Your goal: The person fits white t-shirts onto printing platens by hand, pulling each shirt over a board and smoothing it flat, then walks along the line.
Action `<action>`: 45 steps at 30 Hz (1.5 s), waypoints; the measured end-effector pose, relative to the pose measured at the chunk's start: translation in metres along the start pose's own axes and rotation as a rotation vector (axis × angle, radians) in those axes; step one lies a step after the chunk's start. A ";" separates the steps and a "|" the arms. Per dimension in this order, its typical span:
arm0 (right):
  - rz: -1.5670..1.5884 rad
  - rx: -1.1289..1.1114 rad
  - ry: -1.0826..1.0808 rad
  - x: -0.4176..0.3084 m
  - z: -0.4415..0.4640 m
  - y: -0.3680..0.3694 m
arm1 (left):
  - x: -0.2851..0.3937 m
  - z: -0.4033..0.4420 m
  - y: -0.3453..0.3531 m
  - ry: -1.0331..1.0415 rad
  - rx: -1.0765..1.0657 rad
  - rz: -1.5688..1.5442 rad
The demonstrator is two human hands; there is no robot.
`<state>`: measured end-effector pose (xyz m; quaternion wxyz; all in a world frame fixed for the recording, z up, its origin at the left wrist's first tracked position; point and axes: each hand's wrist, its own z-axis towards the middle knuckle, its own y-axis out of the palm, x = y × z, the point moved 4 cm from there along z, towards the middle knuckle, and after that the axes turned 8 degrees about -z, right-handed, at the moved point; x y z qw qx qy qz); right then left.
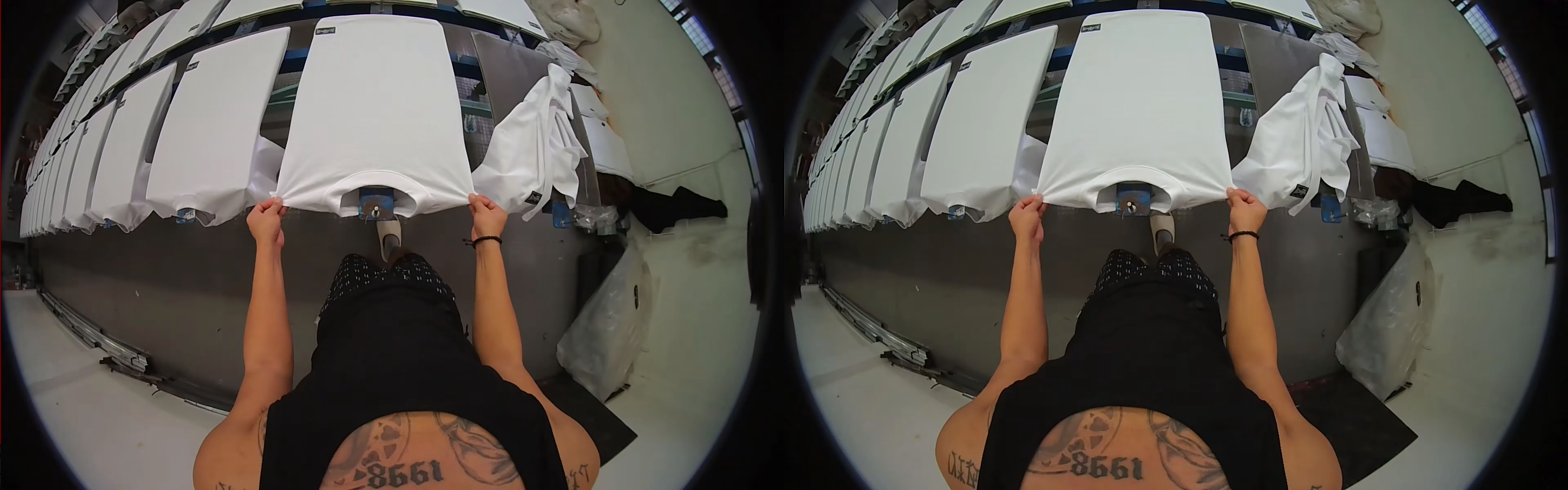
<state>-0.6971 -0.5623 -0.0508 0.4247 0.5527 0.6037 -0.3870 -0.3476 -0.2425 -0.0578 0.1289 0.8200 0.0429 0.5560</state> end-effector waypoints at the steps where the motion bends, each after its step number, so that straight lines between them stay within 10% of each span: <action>1: -0.019 -0.007 -0.023 0.000 -0.001 -0.001 | 0.001 -0.003 -0.001 -0.001 -0.010 -0.013; 33: -0.789 -0.047 -0.089 0.053 0.043 0.000 | -0.047 0.029 -0.002 -0.244 0.033 0.323; 35: -0.962 0.061 -0.456 0.011 0.025 0.003 | -0.002 0.017 0.017 0.382 0.075 1.179; 36: -1.006 0.190 -0.635 -0.010 0.015 0.006 | 0.017 0.003 0.028 0.614 0.133 1.071; 43: -0.865 -0.069 -0.333 -0.030 0.038 0.059 | 0.040 0.010 0.095 0.446 -0.055 1.073; 45: -0.807 -0.062 -0.275 -0.022 0.052 0.054 | 0.030 0.033 0.080 0.100 -0.138 0.975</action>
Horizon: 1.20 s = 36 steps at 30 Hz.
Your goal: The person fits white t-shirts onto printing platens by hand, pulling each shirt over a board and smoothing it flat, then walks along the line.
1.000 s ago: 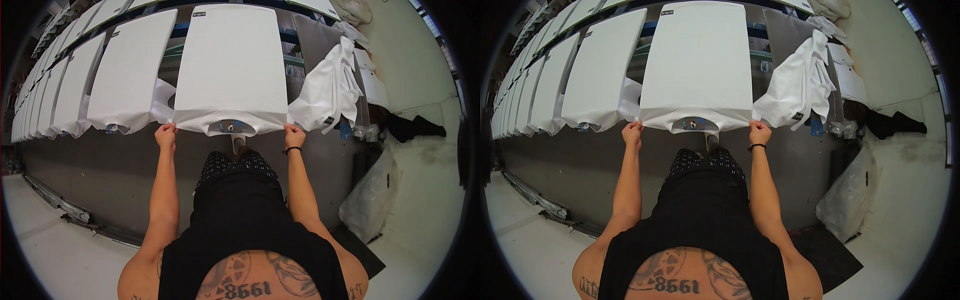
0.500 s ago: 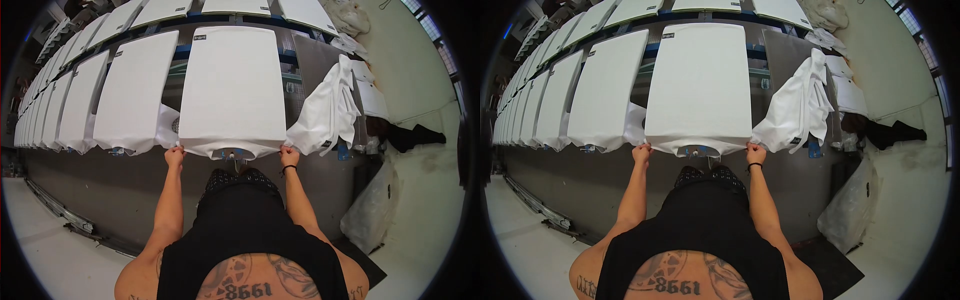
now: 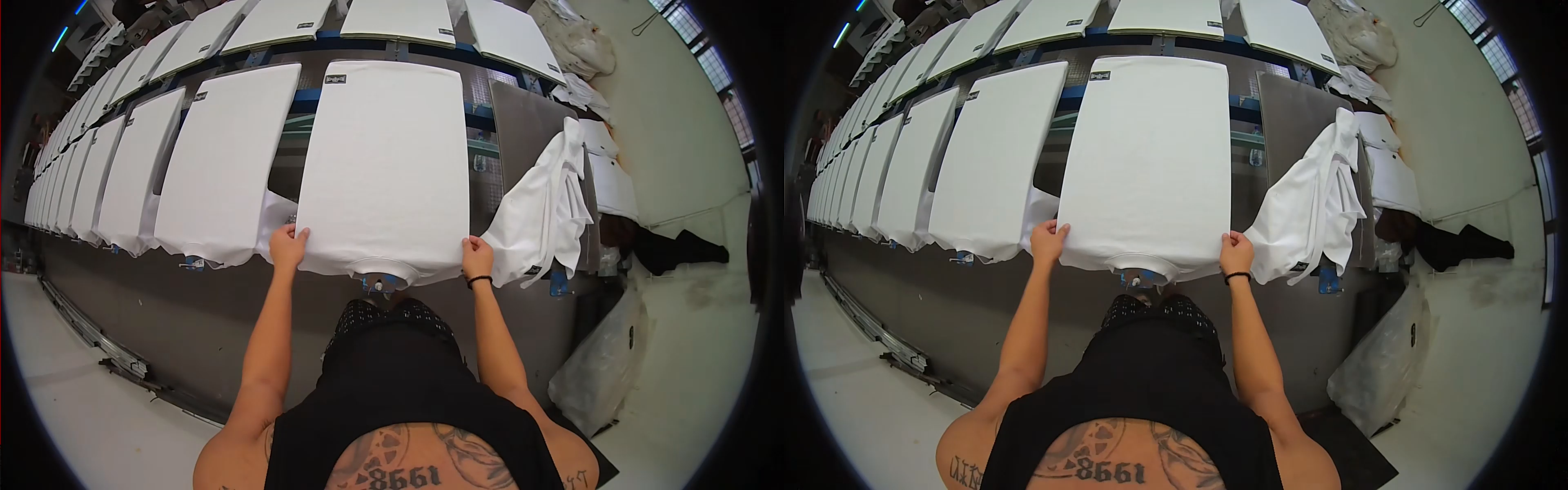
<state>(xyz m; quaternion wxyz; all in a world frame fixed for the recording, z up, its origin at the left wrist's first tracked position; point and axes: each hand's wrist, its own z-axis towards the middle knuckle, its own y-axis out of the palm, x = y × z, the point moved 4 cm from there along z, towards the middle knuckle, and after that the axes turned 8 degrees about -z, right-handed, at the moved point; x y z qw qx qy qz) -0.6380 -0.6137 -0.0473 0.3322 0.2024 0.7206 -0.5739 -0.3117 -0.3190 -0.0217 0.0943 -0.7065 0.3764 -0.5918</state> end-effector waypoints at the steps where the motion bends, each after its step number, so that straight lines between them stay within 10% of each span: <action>1: -0.003 -0.002 0.005 0.016 0.008 0.005 | -0.011 0.013 0.000 -0.011 -0.032 -0.083; 7: 0.534 -0.597 0.421 0.049 0.032 0.019 | -0.025 0.033 0.000 -0.373 -0.370 -0.646; 15: 0.317 -0.482 0.365 0.018 0.032 -0.003 | -0.028 0.035 0.005 -0.402 -0.483 -0.782; 23: 0.957 -0.828 0.610 0.045 0.025 0.013 | -0.022 0.032 0.001 -0.509 -0.512 -0.730; 31: 0.777 -0.578 0.453 0.041 0.005 -0.005 | -0.055 0.035 -0.005 -0.502 -0.364 -0.849; 36: 0.839 -0.619 0.419 0.051 0.014 0.005 | -0.057 0.039 0.007 -0.471 -0.648 -0.839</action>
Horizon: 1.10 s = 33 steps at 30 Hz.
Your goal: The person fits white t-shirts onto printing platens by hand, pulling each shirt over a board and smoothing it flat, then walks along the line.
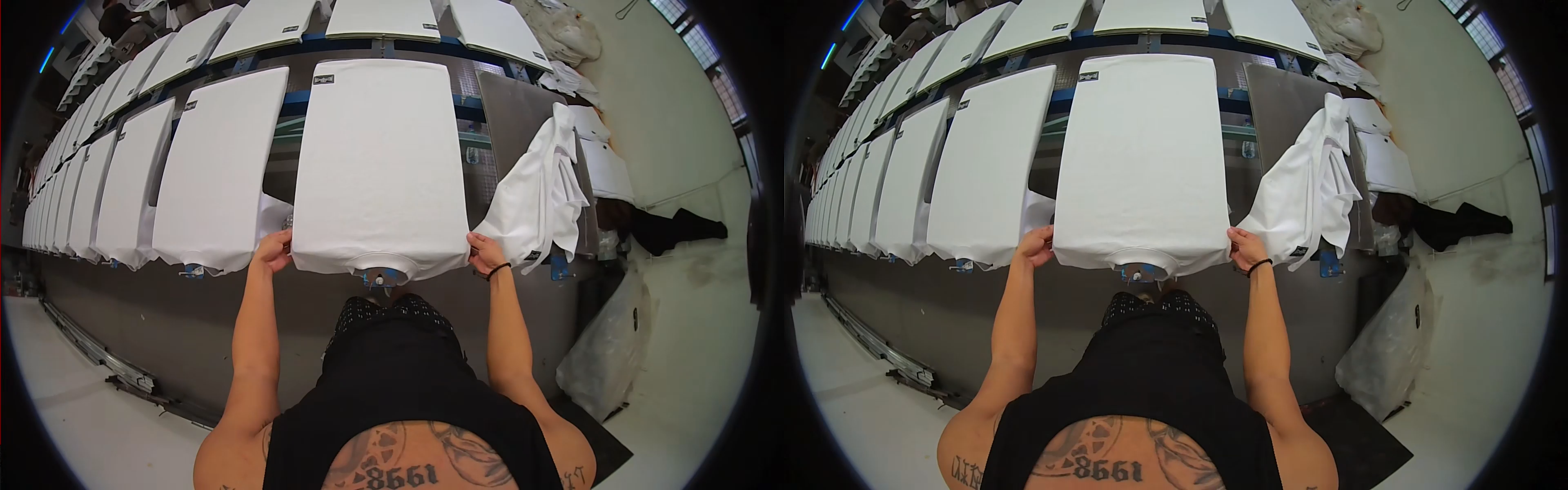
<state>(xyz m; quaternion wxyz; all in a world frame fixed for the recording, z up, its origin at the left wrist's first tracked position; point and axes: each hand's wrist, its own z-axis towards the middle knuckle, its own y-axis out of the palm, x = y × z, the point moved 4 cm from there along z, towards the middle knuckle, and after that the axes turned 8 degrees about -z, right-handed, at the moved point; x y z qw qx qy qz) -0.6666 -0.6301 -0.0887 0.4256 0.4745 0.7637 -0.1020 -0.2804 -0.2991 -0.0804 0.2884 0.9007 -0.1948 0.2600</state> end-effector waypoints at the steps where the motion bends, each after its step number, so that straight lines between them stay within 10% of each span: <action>1: -0.017 0.028 0.025 0.002 -0.001 -0.005 | -0.001 0.001 -0.002 -0.001 -0.004 0.004; 10: -0.341 0.235 -0.083 -0.014 -0.008 -0.004 | 0.013 -0.011 -0.007 0.206 0.186 0.359; 33: -0.139 0.165 -0.044 -0.007 -0.009 -0.029 | 0.005 -0.035 -0.007 0.370 0.164 -0.082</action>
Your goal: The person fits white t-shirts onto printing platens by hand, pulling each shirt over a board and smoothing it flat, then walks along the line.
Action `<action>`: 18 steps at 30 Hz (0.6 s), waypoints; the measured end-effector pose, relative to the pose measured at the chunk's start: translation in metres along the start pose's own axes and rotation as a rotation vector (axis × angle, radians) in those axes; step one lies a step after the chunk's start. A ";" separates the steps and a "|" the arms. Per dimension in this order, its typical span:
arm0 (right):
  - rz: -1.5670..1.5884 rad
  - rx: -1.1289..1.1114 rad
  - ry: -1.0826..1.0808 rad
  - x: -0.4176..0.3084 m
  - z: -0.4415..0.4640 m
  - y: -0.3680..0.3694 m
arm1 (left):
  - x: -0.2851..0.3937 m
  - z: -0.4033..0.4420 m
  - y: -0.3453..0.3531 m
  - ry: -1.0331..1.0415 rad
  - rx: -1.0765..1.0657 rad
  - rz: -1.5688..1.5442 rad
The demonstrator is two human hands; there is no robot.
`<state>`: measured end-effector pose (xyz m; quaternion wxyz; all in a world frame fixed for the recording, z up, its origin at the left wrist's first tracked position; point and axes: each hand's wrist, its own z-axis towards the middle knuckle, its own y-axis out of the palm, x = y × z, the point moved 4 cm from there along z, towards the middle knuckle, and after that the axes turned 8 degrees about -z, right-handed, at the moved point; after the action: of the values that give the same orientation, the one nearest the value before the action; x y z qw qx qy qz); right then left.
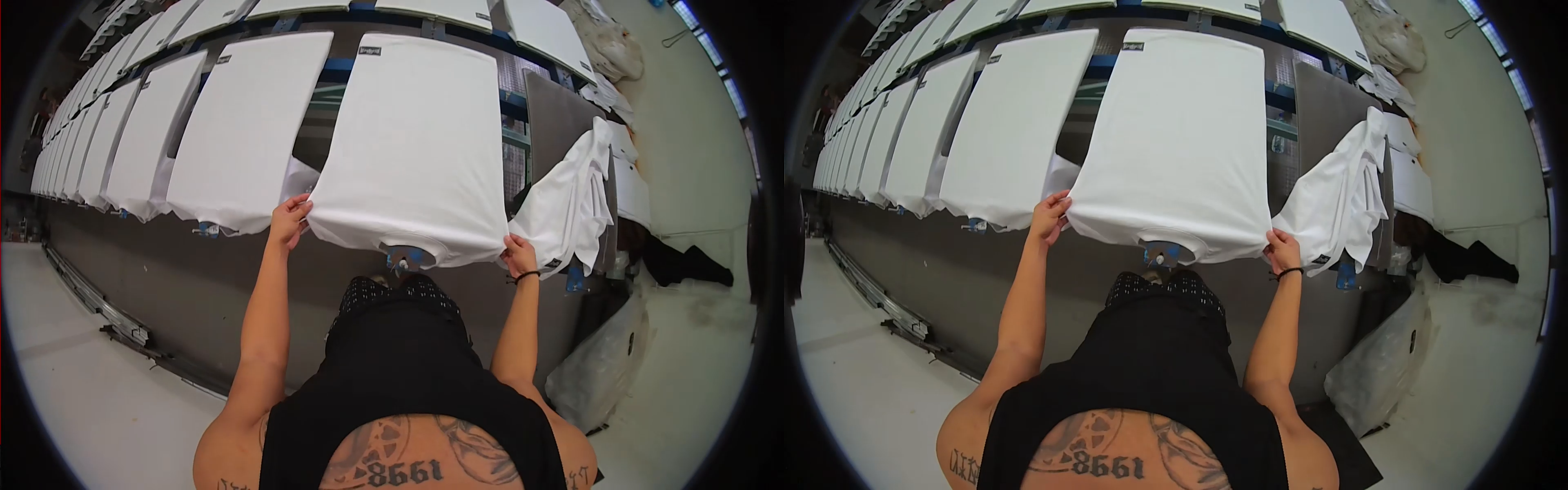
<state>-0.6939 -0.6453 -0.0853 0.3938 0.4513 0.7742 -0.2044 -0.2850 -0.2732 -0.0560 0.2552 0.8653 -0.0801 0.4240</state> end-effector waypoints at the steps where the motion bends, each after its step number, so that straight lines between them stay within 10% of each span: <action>1: -0.007 -0.001 0.012 0.007 0.000 -0.002 | -0.003 0.001 -0.003 -0.021 0.024 0.056; 6: -0.274 0.099 -0.059 -0.001 0.002 0.008 | -0.008 0.010 -0.003 0.065 0.009 0.227; 10: -0.879 0.464 -0.888 -0.038 -0.068 0.069 | -0.006 -0.007 0.010 0.251 0.148 0.465; 12: -1.063 0.231 -1.086 -0.050 -0.111 0.129 | 0.014 -0.056 0.060 0.976 0.258 0.961; 16: -1.130 0.077 -1.267 -0.028 -0.125 0.191 | -0.030 -0.101 0.140 1.042 -0.498 1.115; 18: -1.081 0.121 -1.298 -0.024 -0.120 0.200 | -0.041 -0.101 0.154 1.053 -0.485 1.160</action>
<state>-0.5660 -0.4757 0.0145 0.5834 -0.1676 0.4918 -0.6243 -0.4357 -0.3570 0.0218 0.1797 0.2946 -0.4741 0.8101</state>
